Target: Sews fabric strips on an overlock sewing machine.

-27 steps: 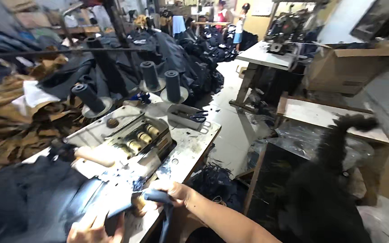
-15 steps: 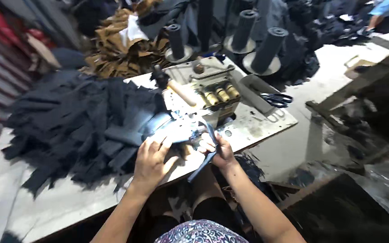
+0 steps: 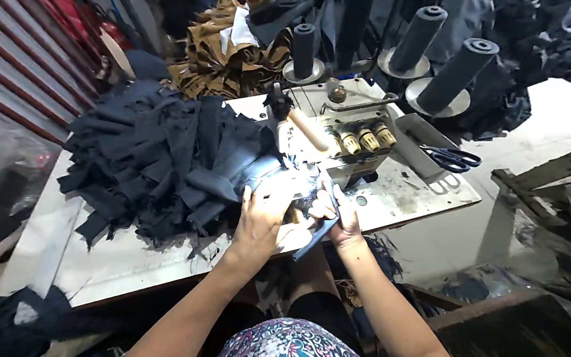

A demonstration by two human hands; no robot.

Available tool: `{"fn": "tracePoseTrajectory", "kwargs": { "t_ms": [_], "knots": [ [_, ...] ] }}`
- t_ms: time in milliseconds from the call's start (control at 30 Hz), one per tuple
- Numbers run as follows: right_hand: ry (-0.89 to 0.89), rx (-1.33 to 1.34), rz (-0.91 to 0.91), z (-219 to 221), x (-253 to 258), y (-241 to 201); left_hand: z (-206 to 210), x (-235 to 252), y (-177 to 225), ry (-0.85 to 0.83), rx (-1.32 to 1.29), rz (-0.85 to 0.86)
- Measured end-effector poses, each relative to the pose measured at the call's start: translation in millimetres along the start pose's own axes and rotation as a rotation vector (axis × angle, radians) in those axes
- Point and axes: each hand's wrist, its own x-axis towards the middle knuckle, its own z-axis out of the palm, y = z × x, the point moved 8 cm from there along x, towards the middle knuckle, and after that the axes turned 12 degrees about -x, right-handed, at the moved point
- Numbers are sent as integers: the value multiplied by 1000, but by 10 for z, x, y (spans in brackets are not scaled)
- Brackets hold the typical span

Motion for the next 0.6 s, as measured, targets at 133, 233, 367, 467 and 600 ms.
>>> {"fn": "tracePoseTrajectory", "kwargs": {
  "t_ms": [133, 233, 367, 467, 600],
  "knots": [
    [80, -87, -6, 5, 42, -13, 16, 70, -25, -11, 15, -25],
    [117, -157, -29, 0, 63, -45, 42, 177, -109, -21, 30, -13],
    [240, -332, -32, -69, 17, -24, 53, 275, -258, -94, -68, -71],
    [223, -647, -39, 131, -165, 11, -89, 193, -267, -124, -242, -216],
    [-188, -713, 10, 674, -434, 169, -410, 35, 87, 85, -540, -171]
  ]
}}
